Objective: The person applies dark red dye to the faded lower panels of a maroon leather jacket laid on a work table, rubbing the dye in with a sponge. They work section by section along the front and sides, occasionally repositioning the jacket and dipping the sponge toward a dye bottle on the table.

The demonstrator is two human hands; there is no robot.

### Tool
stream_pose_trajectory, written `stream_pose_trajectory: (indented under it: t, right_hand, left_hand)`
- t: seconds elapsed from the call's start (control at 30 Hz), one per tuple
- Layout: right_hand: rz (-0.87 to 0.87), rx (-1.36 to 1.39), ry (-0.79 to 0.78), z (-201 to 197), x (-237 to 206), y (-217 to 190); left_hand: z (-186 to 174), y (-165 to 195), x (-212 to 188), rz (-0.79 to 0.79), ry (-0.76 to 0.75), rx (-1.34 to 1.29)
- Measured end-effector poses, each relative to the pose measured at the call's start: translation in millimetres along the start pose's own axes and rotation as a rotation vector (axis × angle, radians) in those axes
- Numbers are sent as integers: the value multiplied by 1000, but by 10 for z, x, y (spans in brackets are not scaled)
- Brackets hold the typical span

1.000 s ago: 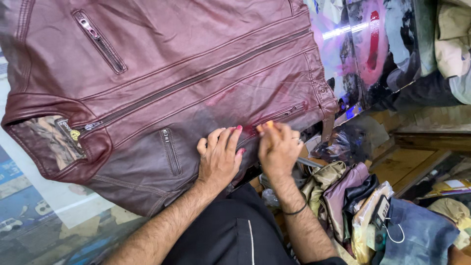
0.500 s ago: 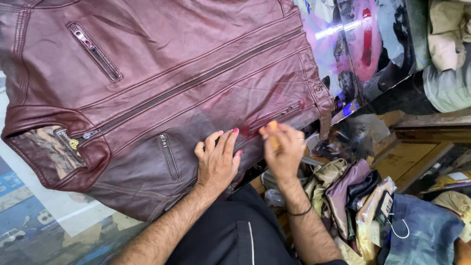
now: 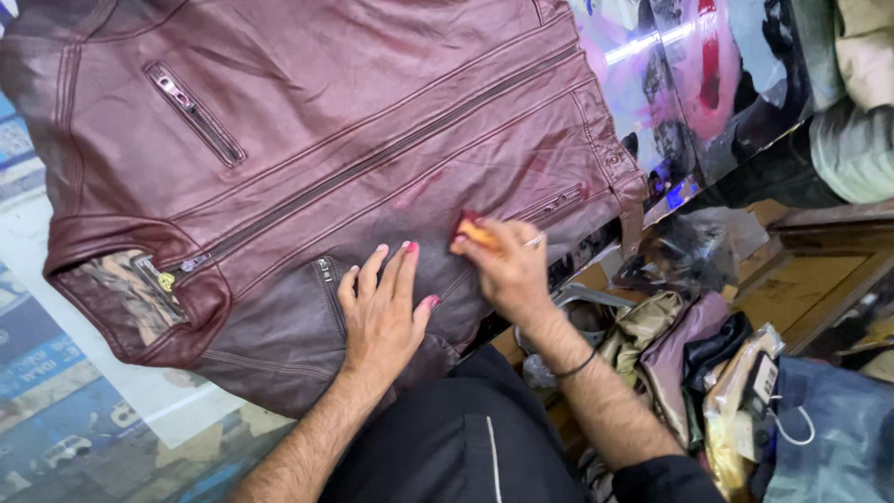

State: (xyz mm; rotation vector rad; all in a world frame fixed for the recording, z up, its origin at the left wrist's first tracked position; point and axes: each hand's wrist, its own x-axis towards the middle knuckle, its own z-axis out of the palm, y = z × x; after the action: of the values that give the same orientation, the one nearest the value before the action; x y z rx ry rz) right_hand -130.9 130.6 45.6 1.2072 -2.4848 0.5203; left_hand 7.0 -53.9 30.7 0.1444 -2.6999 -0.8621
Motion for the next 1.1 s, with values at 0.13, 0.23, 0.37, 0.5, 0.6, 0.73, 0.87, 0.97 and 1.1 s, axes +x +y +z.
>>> stream_pose_trajectory:
  t: [0.13,0.23,0.37,0.5,0.6,0.73,0.87,0.97,1.1]
  right_hand:
    - [258,-97,135,11,50,72]
    - [91,1,113,29,53,82]
    - [41,-73,10,-84,58,216]
    - [282,-189,159,-299,106,521]
    - [355,-23,255,-281,90,578]
    - [199,246,101,-82,79,572]
    - [-32,-128,-119,-39,197,822]
    - [2,-102,-53,-3,308,930]
    - [-302,99,-39,72,457,926]
  left_hand:
    - [7,-77,-39,8,4,2]
    - [37,-103,-56,4,3,-15]
    - [39,-116,-53,23,-2,-13]
    - [9,-86,-20,9,14,-28]
    - [-4,-105,83,59,65,12]
    - [9,-221,282,112,43,99]
    - [46,-272,342,50,-10,147]
    - [69,-287,323,64,2,143]
    - [96,-308,301,69,6,152]
